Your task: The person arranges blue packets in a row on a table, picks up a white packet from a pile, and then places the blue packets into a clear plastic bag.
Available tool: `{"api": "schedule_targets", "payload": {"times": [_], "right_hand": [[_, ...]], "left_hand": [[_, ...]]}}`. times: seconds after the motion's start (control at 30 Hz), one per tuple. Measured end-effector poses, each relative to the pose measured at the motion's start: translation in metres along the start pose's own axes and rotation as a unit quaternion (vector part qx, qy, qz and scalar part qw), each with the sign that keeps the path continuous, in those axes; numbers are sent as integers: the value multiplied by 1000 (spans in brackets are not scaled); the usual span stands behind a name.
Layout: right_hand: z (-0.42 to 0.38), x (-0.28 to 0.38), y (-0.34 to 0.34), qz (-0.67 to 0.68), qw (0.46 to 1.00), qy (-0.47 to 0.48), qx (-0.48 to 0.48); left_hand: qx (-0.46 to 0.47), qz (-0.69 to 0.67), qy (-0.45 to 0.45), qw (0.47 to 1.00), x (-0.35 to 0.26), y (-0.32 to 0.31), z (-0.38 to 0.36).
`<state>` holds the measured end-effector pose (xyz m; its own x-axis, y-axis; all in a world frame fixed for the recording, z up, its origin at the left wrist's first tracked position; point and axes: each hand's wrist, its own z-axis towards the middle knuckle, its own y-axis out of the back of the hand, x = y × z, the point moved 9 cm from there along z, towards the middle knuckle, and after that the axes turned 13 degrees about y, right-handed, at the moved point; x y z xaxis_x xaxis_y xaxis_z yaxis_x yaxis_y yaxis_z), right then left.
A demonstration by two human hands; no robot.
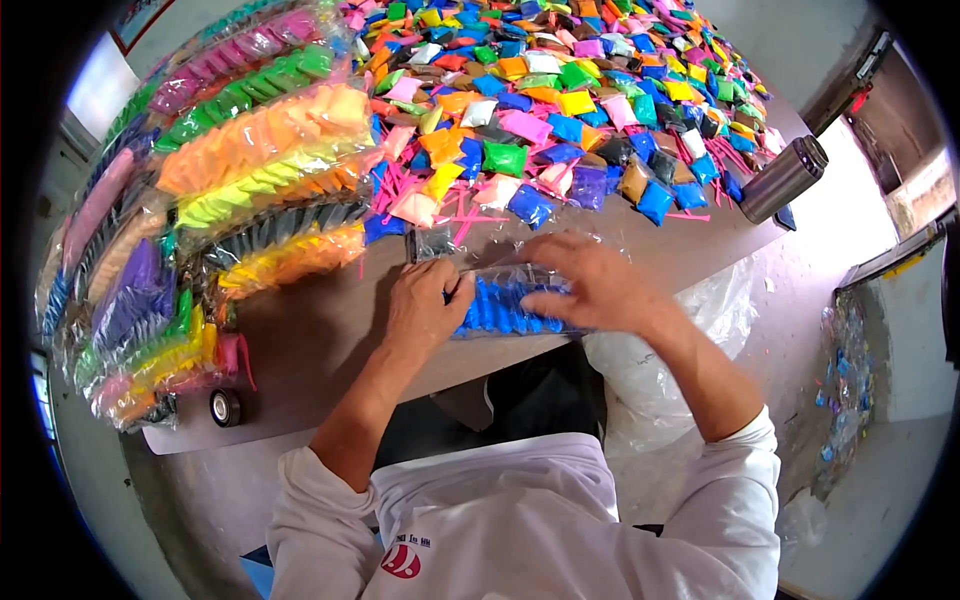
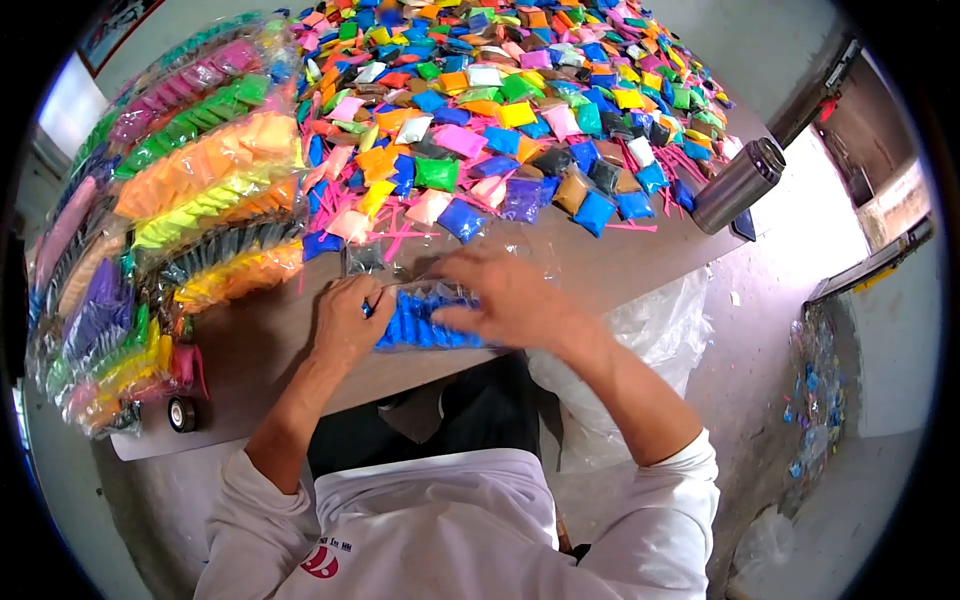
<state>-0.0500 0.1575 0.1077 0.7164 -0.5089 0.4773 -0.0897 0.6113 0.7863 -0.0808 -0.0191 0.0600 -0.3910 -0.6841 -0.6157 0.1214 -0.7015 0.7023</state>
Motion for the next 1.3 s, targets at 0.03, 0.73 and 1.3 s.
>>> {"api": "schedule_targets", "payload": {"times": [0.03, 0.73, 1.3], "right_hand": [[0, 10, -12, -36, 998, 46, -7], [-19, -9, -52, -146, 984, -67, 75], [46, -58, 9, -258, 961, -52, -87]], "left_hand": [[-2, 1, 1, 1000, -1, 1, 0], [38, 8, -51, 998, -41, -34, 7], [0, 29, -35, 999, -34, -31, 0]]}}
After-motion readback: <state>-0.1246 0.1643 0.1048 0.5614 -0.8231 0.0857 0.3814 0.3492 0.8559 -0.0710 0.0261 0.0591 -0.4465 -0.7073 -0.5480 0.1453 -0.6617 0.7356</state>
